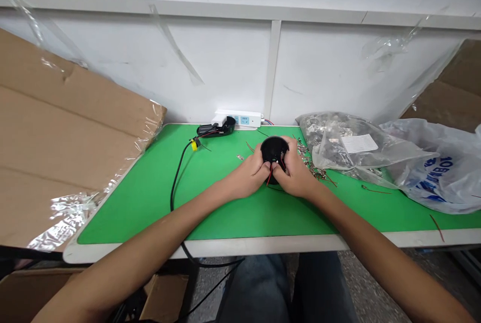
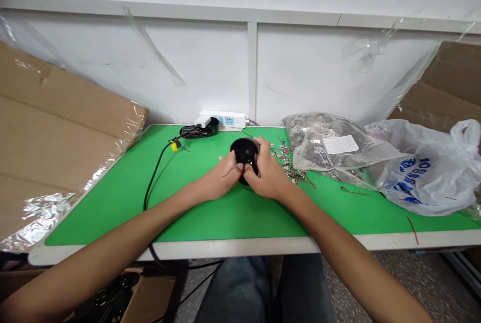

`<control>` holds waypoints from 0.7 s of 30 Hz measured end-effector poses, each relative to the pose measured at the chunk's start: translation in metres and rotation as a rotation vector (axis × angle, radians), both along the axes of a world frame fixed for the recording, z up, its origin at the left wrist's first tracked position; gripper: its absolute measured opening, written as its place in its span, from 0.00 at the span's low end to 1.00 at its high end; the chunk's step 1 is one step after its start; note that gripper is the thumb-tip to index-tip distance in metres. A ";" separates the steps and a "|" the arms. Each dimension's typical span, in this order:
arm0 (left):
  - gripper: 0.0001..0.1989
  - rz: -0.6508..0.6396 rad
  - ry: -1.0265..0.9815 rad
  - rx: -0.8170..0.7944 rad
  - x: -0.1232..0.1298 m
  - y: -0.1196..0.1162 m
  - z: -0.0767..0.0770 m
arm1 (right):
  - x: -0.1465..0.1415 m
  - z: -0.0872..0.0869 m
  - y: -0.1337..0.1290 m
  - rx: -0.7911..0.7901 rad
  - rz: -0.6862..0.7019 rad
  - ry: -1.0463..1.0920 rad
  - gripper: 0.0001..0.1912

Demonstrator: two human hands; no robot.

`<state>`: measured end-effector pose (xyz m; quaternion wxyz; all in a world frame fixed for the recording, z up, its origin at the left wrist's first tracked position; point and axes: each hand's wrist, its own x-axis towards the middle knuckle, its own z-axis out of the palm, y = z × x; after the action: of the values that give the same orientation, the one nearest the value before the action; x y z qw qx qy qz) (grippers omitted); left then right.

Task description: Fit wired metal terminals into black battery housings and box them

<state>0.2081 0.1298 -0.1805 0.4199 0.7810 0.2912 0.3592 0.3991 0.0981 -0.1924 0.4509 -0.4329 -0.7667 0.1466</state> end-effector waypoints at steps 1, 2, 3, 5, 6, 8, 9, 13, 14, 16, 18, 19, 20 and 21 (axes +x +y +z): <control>0.24 -0.003 0.013 0.013 -0.001 0.000 0.001 | 0.000 0.000 0.000 0.002 0.003 0.006 0.32; 0.24 -0.007 0.028 0.025 -0.001 -0.001 0.002 | 0.000 -0.001 0.000 0.003 0.010 0.011 0.32; 0.24 -0.012 0.040 0.035 -0.002 -0.002 0.002 | 0.000 -0.001 0.000 0.005 0.018 0.018 0.31; 0.24 -0.029 0.047 0.031 -0.002 -0.002 0.004 | 0.001 -0.001 0.001 0.006 0.035 0.035 0.31; 0.25 -0.035 0.037 0.020 -0.002 -0.003 0.004 | 0.001 -0.002 0.002 0.006 0.041 0.042 0.31; 0.24 -0.034 0.010 -0.004 -0.002 -0.003 0.004 | 0.001 -0.004 0.003 0.004 0.047 0.055 0.31; 0.24 -0.032 0.003 -0.013 -0.001 -0.003 0.003 | 0.000 -0.005 0.003 0.004 0.048 0.058 0.31; 0.23 -0.032 -0.013 -0.029 0.000 -0.003 0.000 | 0.001 -0.010 0.004 0.009 0.049 0.047 0.32; 0.23 -0.030 -0.022 -0.037 0.001 -0.003 0.000 | 0.001 -0.011 0.004 0.010 0.049 0.039 0.32; 0.23 -0.020 -0.032 -0.056 0.002 -0.004 -0.002 | 0.002 -0.013 0.004 0.013 0.043 0.026 0.32; 0.23 -0.009 -0.024 -0.068 0.003 -0.004 -0.003 | 0.003 -0.014 0.004 0.018 0.036 0.015 0.31; 0.23 -0.008 -0.014 -0.069 0.003 -0.004 -0.003 | 0.004 -0.015 0.004 0.021 0.033 0.011 0.31; 0.23 -0.007 -0.001 -0.066 0.004 -0.004 -0.004 | 0.004 -0.016 0.004 0.023 0.031 0.007 0.31; 0.24 -0.008 0.015 -0.059 0.004 -0.004 -0.004 | 0.004 -0.017 0.004 0.024 0.030 0.002 0.31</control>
<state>0.2123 0.1261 -0.1846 0.4423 0.7720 0.3015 0.3428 0.4034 0.1018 -0.2094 0.4546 -0.4159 -0.7743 0.1444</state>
